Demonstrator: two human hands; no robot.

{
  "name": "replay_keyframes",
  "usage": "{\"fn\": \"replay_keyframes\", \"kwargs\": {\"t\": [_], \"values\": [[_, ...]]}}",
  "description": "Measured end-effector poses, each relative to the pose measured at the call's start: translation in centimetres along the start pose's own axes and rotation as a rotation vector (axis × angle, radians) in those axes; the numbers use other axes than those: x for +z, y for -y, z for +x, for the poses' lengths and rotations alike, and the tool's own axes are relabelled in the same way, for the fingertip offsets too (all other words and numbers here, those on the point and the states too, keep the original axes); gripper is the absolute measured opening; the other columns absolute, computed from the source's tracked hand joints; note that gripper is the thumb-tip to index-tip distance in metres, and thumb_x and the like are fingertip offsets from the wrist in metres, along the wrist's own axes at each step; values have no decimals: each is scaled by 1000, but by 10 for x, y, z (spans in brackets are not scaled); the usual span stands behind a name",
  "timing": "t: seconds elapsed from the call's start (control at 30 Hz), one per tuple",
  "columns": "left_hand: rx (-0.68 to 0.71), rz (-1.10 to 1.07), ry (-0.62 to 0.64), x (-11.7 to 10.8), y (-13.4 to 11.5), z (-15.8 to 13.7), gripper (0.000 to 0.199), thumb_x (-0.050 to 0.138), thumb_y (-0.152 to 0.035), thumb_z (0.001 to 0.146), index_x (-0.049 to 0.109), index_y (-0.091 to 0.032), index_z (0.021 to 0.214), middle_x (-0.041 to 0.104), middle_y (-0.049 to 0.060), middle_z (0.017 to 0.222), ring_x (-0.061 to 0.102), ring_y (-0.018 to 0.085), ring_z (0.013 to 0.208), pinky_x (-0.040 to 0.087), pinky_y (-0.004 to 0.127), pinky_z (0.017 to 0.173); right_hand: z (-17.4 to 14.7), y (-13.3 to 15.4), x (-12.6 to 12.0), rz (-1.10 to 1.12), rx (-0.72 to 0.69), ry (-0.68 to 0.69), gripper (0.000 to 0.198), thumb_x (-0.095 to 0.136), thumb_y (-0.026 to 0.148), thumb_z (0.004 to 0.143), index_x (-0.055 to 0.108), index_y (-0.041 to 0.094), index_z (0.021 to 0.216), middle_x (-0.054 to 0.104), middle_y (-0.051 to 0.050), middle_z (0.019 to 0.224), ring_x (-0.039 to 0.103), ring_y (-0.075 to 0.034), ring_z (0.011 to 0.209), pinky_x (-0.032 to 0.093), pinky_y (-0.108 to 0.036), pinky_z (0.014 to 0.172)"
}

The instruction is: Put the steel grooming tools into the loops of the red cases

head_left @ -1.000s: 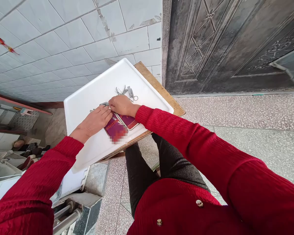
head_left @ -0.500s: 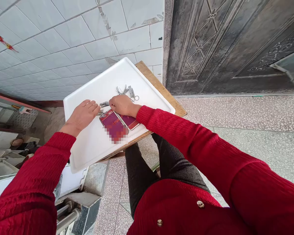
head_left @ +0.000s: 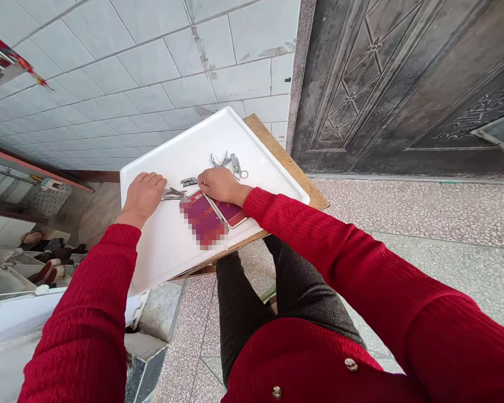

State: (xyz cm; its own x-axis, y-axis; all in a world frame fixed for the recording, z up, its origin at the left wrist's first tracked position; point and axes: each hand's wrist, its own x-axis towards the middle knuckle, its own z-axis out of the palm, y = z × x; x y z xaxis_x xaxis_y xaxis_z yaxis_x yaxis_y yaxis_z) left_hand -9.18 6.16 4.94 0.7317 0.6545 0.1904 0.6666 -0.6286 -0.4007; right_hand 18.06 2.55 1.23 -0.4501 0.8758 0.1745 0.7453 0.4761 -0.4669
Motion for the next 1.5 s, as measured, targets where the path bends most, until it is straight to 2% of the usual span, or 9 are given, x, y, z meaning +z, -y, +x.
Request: {"fn": "replay_keyframes", "kwargs": {"t": [0.27, 0.43, 0.63, 0.77, 0.97, 1.1, 1.23, 1.37, 1.5], "values": [[-58, 7, -143, 1, -35, -29, 29, 40, -19, 103, 70, -22, 105, 76, 10, 113, 70, 23, 104, 52, 43, 94, 0, -1, 3, 0, 0, -9, 31, 47, 18, 97, 77, 18, 106, 76, -10, 113, 66, -24, 95, 41, -32, 74], [-243, -106, -332, -15, -89, -51, 29, 42, -27, 106, 70, -21, 111, 77, 8, 114, 71, 22, 106, 55, 42, 96, -3, 0, 2, -15, -7, -3, 30, 47, 19, 97, 77, 19, 103, 76, -9, 113, 66, -24, 94, 40, -31, 73], [-414, -232, -303, -18, -140, -64, 33, 41, -32, 107, 71, -20, 116, 77, 9, 118, 71, 22, 109, 54, 39, 97, -5, 4, 0, -43, -18, 13, 33, 44, 18, 97, 77, 19, 104, 77, -8, 111, 66, -22, 93, 39, -30, 71], [-504, -228, -302, -17, -138, -64, 36, 42, -38, 107, 74, -23, 103, 80, 6, 104, 73, 22, 92, 54, 37, 84, -6, 6, -1, -58, -21, 25, 33, 45, 20, 98, 77, 19, 105, 77, -8, 110, 67, -22, 93, 38, -30, 70], [-900, -358, -291, -19, -128, -74, 49, 39, -51, 106, 75, -22, 89, 80, 7, 89, 74, 24, 83, 50, 33, 68, -8, 5, 3, -66, -43, 4, 31, 47, 20, 98, 78, 19, 101, 78, -7, 106, 66, -22, 91, 38, -31, 68], [-1080, -700, -493, -20, -128, -78, 58, 36, -60, 103, 71, -21, 82, 76, 5, 75, 73, 20, 73, 53, 32, 74, -9, 4, 6, -43, -34, -13, 29, 50, 21, 98, 78, 18, 101, 78, -7, 104, 66, -21, 90, 38, -30, 69], [-1125, -1064, -691, -30, -117, -73, 65, 41, -74, 96, 68, -18, 78, 73, 6, 68, 67, 16, 57, 54, 29, 63, -10, 4, 9, -36, -34, -31, 28, 51, 21, 98, 78, 18, 100, 79, -6, 103, 66, -21, 89, 38, -29, 70], [-1133, -1207, -832, -40, -92, -61, 73, 41, -83, 91, 66, -18, 69, 69, 6, 60, 64, 15, 50, 49, 27, 53, -10, 2, 12, -46, -34, -57, 28, 51, 21, 97, 78, 18, 100, 79, -6, 98, 66, -20, 85, 38, -28, 70], [-1149, -1282, -807, -32, -82, -53, 82, 29, -86, 92, 65, -17, 68, 70, 10, 63, 66, 17, 52, 49, 29, 53, -10, 1, 16, -39, -21, -68, 28, 51, 23, 97, 78, 19, 97, 78, -5, 93, 65, -19, 82, 37, -27, 68]]}}
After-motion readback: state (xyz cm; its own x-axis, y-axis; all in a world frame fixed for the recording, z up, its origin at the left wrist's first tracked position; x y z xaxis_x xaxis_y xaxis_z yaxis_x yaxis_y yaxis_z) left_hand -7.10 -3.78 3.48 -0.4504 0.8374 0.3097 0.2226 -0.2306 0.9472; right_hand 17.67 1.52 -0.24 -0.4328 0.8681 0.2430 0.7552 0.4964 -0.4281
